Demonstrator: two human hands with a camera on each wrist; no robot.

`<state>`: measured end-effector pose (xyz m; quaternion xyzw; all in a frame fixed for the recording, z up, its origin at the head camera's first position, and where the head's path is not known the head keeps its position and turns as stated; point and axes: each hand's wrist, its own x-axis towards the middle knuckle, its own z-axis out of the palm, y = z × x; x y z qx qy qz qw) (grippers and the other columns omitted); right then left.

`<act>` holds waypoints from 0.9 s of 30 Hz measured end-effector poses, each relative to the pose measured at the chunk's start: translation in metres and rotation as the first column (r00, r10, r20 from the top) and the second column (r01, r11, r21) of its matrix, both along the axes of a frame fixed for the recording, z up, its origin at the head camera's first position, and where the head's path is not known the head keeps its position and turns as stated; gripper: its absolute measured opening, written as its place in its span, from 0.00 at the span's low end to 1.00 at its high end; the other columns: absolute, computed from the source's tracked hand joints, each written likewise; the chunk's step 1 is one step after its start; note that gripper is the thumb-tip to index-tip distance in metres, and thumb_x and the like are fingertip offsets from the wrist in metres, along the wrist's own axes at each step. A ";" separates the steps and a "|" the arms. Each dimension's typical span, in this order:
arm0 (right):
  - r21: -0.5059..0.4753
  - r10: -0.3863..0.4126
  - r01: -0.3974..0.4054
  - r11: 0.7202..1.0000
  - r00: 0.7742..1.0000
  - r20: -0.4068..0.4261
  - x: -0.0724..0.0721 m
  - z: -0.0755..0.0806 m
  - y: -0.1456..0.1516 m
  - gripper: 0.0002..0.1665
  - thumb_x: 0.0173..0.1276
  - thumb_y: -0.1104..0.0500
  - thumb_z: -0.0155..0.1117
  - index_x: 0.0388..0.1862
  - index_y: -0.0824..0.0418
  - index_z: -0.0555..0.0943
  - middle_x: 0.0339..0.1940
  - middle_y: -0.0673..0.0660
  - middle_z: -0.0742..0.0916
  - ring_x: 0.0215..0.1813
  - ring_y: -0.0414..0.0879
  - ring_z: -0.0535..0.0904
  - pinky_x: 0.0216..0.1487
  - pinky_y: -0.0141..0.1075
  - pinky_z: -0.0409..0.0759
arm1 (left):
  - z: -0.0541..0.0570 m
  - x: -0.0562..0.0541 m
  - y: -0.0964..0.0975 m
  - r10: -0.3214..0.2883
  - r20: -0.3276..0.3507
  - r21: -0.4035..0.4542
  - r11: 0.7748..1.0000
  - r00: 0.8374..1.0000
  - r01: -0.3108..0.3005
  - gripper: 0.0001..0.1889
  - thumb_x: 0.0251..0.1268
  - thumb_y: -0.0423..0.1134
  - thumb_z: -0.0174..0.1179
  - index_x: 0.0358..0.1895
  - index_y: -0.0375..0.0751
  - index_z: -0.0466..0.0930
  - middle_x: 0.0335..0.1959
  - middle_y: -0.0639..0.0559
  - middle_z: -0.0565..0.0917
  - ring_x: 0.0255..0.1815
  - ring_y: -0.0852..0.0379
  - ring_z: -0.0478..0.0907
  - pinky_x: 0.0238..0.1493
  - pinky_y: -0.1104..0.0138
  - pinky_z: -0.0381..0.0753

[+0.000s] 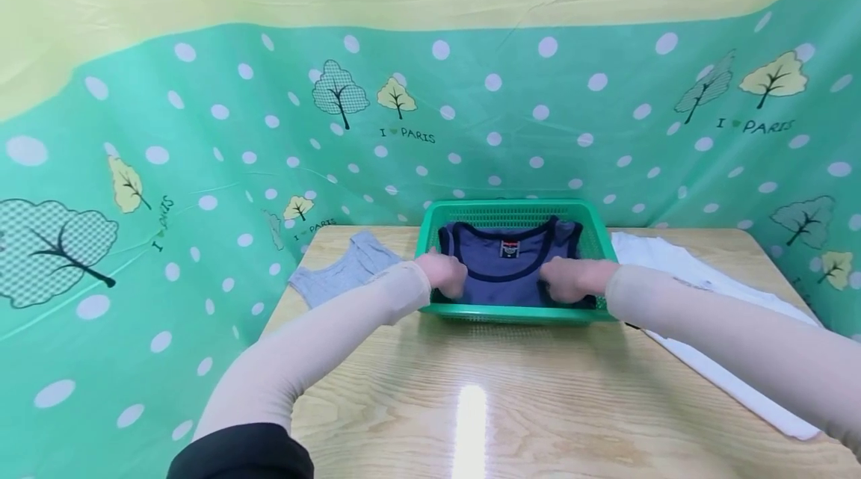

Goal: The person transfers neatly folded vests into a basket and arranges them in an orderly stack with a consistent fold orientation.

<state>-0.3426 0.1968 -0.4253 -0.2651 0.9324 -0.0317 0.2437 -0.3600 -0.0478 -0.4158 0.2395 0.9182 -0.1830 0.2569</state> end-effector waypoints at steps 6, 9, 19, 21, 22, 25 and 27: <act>-0.148 0.039 -0.059 0.987 0.990 -0.135 0.005 0.009 0.002 0.14 0.78 0.66 0.57 0.56 0.69 0.84 0.45 0.63 0.88 0.39 0.47 0.83 0.39 0.45 0.83 | 0.020 -0.005 -0.007 0.011 -0.015 0.228 0.974 1.000 -0.007 0.13 0.82 0.46 0.56 0.36 0.45 0.82 0.31 0.52 0.80 0.33 0.54 0.77 0.45 0.58 0.77; -0.207 0.048 -0.099 0.973 0.969 -0.241 0.013 0.013 0.001 0.15 0.77 0.65 0.61 0.58 0.69 0.84 0.46 0.60 0.89 0.38 0.45 0.83 0.39 0.45 0.83 | 0.032 -0.005 -0.012 0.018 -0.022 0.375 0.927 1.000 -0.008 0.19 0.83 0.45 0.55 0.26 0.47 0.74 0.19 0.56 0.70 0.21 0.57 0.68 0.29 0.63 0.70; -0.446 -0.097 -0.121 0.887 0.895 -0.435 0.058 0.026 0.000 0.05 0.74 0.65 0.66 0.44 0.61 0.88 0.38 0.51 0.87 0.38 0.43 0.82 0.40 0.42 0.85 | 0.054 0.033 -0.019 0.000 -0.171 0.602 0.791 0.985 0.105 0.17 0.82 0.40 0.52 0.26 0.48 0.74 0.19 0.55 0.74 0.19 0.58 0.71 0.24 0.65 0.69; -0.466 -0.104 -0.126 0.876 0.893 -0.438 0.068 0.027 -0.001 0.04 0.73 0.66 0.67 0.42 0.60 0.87 0.34 0.48 0.86 0.35 0.41 0.80 0.39 0.41 0.83 | 0.052 0.046 -0.017 -0.009 -0.202 0.614 0.778 0.979 0.134 0.18 0.82 0.41 0.53 0.25 0.49 0.74 0.18 0.56 0.73 0.18 0.59 0.71 0.23 0.65 0.69; -0.474 -0.106 -0.128 0.871 0.894 -0.435 0.073 0.028 -0.002 0.04 0.73 0.66 0.67 0.41 0.59 0.87 0.33 0.46 0.85 0.34 0.39 0.79 0.38 0.40 0.83 | 0.052 0.052 -0.017 -0.013 -0.219 0.619 0.771 0.976 0.149 0.18 0.82 0.41 0.54 0.25 0.50 0.73 0.18 0.57 0.73 0.19 0.59 0.71 0.23 0.65 0.69; -0.494 -0.112 -0.130 0.860 0.896 -0.429 0.087 0.026 -0.002 0.04 0.72 0.66 0.69 0.39 0.57 0.86 0.29 0.43 0.82 0.30 0.36 0.75 0.35 0.37 0.80 | 0.049 0.070 -0.014 -0.012 -0.250 0.635 0.753 0.968 0.173 0.18 0.81 0.42 0.56 0.24 0.50 0.72 0.18 0.59 0.71 0.19 0.60 0.70 0.22 0.65 0.69; -0.508 -0.117 -0.127 0.852 0.899 -0.421 0.096 0.023 -0.002 0.05 0.71 0.66 0.70 0.38 0.56 0.85 0.27 0.41 0.81 0.29 0.35 0.74 0.33 0.35 0.78 | 0.047 0.082 -0.011 -0.009 -0.264 0.643 0.743 0.964 0.183 0.18 0.80 0.44 0.57 0.24 0.51 0.72 0.18 0.60 0.71 0.19 0.60 0.71 0.22 0.65 0.70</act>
